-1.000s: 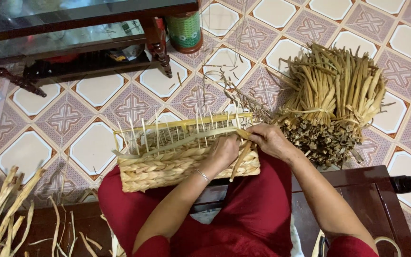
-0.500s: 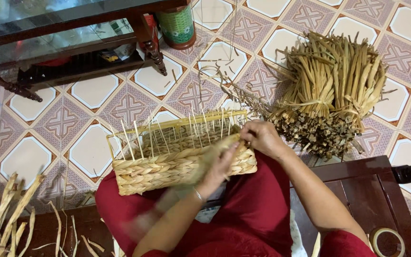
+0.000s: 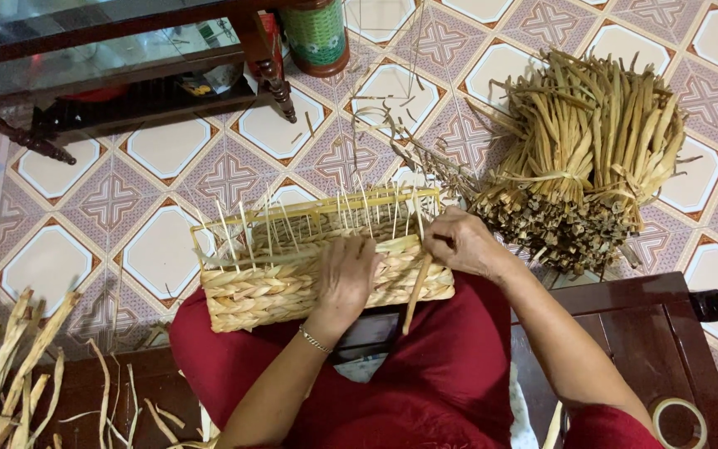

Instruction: The person weaves dried plant fibers around a wire frame by hand to form a basket, occasionally using shears to trim excess material. They finish the basket by wrapping additional fibers around the top edge and securing them into the weave.

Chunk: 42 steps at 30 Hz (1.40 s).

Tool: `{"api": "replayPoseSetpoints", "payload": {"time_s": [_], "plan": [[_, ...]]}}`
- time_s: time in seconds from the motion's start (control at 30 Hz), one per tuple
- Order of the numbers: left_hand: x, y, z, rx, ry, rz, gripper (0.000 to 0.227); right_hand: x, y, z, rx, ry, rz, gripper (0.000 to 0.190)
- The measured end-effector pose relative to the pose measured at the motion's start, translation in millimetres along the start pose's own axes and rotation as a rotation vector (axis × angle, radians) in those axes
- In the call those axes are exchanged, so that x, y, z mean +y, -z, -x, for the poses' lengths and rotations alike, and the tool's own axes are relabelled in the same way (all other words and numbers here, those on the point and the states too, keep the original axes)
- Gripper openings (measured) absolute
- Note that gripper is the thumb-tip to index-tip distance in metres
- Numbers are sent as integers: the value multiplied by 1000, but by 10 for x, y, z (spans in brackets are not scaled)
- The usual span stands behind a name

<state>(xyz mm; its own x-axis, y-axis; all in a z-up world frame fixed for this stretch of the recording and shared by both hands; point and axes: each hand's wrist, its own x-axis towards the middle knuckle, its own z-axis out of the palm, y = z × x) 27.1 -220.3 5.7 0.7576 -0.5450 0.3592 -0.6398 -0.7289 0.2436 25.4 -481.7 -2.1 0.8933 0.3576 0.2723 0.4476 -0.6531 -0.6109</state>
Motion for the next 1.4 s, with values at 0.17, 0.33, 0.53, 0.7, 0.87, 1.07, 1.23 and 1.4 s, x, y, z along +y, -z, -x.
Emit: {"api": "replayPoseSetpoints", "payload": {"time_s": [0.17, 0.33, 0.53, 0.7, 0.87, 1.07, 1.23, 1.4], "plan": [[-53, -47, 74, -25, -24, -10, 7, 134, -250, 37, 50, -274, -5, 15], [25, 137, 10, -162, -42, -58, 7, 218, -449, 81, 259, -342, -69, 14], [266, 268, -180, 193, -272, 39, 42, -135, -351, -117, 440, -127, 244, 35], [5, -318, -144, -113, -178, 291, 21, 14, -273, -100, 179, 38, -11, 13], [-83, -292, -288, -230, 302, 695, 18, -223, 50, -134, -12, 15, -105, 19], [-58, -282, -626, -414, 239, 650, 21, -409, 104, -203, -167, -384, -206, 9], [-138, -858, -585, -264, 79, 464, 15, -358, 119, -159, -114, -376, -325, 12], [184, -232, -412, -317, 526, 830, 23, -207, -147, -134, -73, -575, -433, 6]]}}
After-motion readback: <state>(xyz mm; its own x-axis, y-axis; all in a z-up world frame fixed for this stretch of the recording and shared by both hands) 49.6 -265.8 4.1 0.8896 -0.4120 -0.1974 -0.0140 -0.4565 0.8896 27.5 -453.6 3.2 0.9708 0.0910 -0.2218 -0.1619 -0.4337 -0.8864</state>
